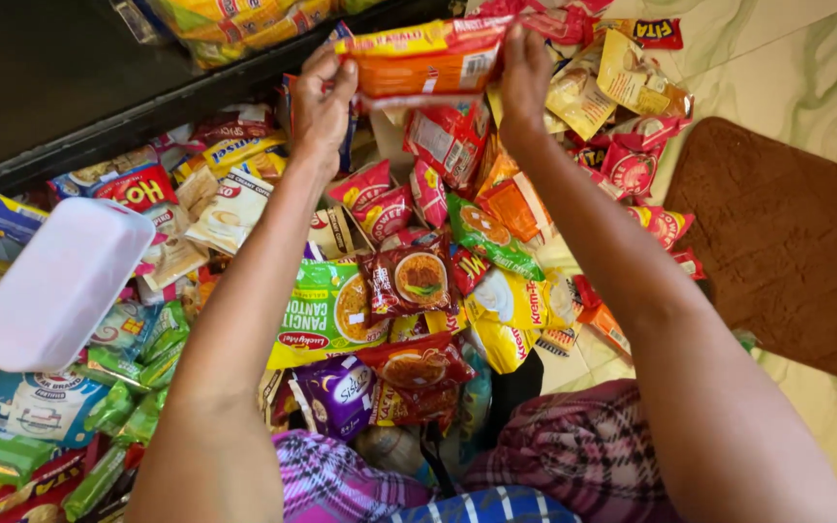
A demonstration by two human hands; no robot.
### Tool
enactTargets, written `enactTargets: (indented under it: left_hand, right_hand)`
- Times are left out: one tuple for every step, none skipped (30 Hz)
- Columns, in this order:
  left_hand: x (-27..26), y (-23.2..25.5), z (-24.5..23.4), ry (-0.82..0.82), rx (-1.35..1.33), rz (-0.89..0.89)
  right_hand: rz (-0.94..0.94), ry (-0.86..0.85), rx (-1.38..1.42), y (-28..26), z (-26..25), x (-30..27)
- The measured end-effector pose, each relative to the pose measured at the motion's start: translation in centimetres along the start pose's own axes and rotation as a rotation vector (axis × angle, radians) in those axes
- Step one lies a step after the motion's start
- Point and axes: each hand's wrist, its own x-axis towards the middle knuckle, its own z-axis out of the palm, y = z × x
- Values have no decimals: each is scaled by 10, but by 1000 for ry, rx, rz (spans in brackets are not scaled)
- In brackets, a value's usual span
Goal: Organizing snack packets and instant noodles onto shelves from a pile on the floor.
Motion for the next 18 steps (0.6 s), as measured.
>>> enactTargets:
  left_hand:
    - [-4, 14, -1, -28, -74, -156]
    - [-9, 29, -3, -55, -148, -313]
    - [-13, -1, -8, -55, -148, -309]
    - [-16, -32, -14, -110, -226, -484]
    - [-21, -63, -19, -168, -304, -660]
    - [-21, -68, -19, -169, -304, -658]
    - [-22, -73, -20, -167, -340, -670]
    - [-24, -79, -20, -166, -377, -682]
    - [-24, -55, -16, -167, -376, -683]
    - [-24, -31, -13, -101, -310, -710]
    - [-22, -7, -8, -37, -246, -732]
    - [-21, -21, -4, -40, -247, -729]
    - [-20, -35, -1, -17, -148, -737]
    - [-19, -49, 2, 6, -50, -745]
    - [-21, -57, 5, 7, -52, -741]
    - [-22, -65, 8, 42, 11, -711]
    - [-24, -73, 10, 78, 76, -681]
    - [-21, -76, 12, 79, 75, -678]
  right_hand:
    - [239, 69, 162, -27, 3, -8]
    - [477, 143, 323, -54, 5, -17]
    - [474, 141, 325, -14, -4, -11]
    - [528, 12, 298, 26, -12, -5]
    - [580, -117, 271, 67, -21, 1]
    - [578, -117, 272, 65, -20, -6]
    - [634, -185, 168, 64, -20, -15]
    - [688, -253, 63, 63, -20, -23]
    - [689, -251, 64, 62, -20, -29]
    - [693, -324, 196, 60, -19, -34]
    - [690, -395, 328, 58, -18, -37]
    - [686, -393, 328, 45, -13, -41]
    - [761, -294, 327, 33, -6, -45]
    - [833, -191, 326, 20, 1, -50]
    - [828, -193, 325, 44, 0, -45]
    - [677, -158, 209, 68, -2, -39]
    - [528, -118, 96, 92, -3, -35]
    - [525, -119, 96, 82, -2, -35]
